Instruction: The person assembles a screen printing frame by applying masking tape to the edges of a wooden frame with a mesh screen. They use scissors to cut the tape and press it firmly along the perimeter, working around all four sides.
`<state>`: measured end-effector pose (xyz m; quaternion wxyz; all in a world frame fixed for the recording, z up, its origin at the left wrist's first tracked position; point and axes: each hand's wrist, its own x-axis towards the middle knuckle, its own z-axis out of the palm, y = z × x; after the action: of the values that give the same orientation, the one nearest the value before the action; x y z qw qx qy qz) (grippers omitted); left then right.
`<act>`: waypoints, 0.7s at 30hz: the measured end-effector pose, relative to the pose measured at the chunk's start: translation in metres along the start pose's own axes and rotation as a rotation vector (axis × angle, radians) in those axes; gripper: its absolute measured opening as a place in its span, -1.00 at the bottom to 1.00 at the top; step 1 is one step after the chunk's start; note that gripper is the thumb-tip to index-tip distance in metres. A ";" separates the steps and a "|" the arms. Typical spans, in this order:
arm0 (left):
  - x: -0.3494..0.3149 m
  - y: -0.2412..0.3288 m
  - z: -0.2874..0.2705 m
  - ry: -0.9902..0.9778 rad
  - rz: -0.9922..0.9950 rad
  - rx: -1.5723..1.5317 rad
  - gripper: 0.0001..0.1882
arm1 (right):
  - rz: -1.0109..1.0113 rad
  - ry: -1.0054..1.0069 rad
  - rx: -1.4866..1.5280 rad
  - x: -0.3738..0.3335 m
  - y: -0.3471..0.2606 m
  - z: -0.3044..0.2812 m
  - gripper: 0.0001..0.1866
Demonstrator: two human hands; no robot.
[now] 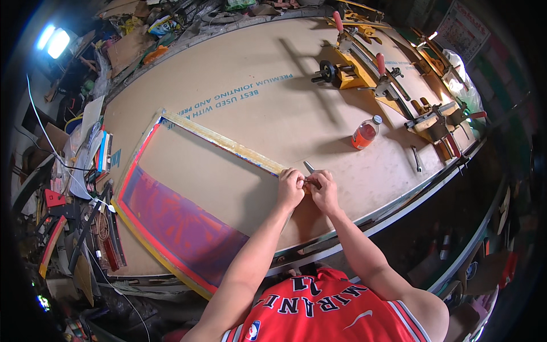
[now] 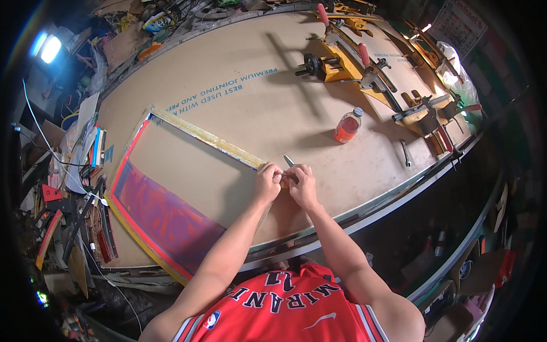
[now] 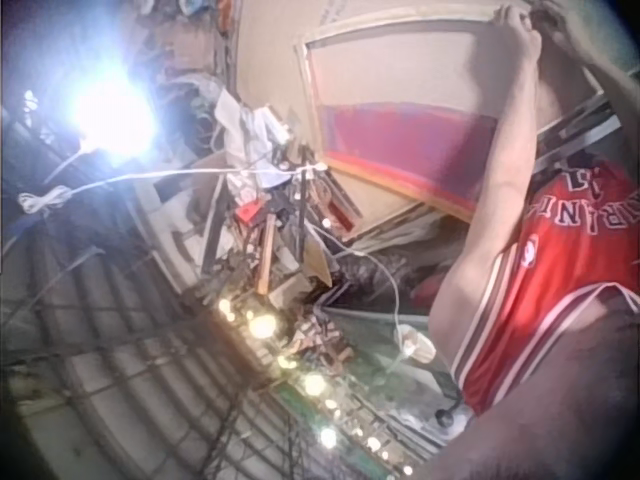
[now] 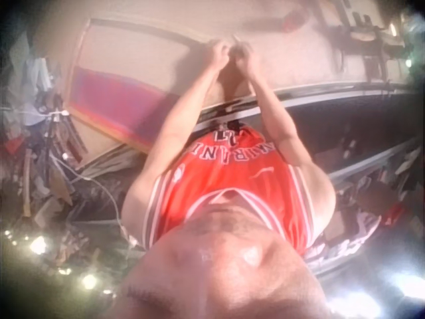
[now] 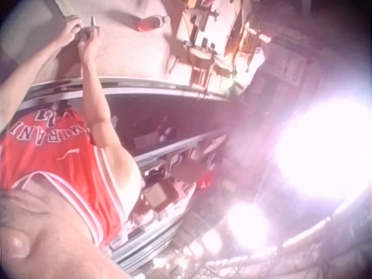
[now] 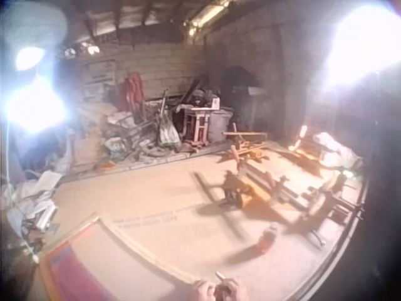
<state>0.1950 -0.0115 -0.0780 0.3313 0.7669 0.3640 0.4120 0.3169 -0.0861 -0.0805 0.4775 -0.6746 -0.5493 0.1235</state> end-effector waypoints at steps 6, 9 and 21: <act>-0.005 -0.006 0.006 0.049 0.098 0.086 -0.80 | -0.097 -0.066 -0.113 0.009 0.006 0.001 -0.83; -0.007 -0.012 0.007 -0.006 0.119 0.154 -0.83 | -0.132 -0.040 -0.114 0.008 0.007 0.002 -0.84; -0.003 -0.011 0.011 -0.022 0.114 0.114 -0.90 | -0.161 -0.056 -0.230 0.005 0.008 0.008 -0.84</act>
<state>0.2001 -0.0108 -0.0934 0.2670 0.8084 0.3392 0.4002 0.3184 -0.0776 -0.0889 0.3897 -0.6750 -0.6252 0.0400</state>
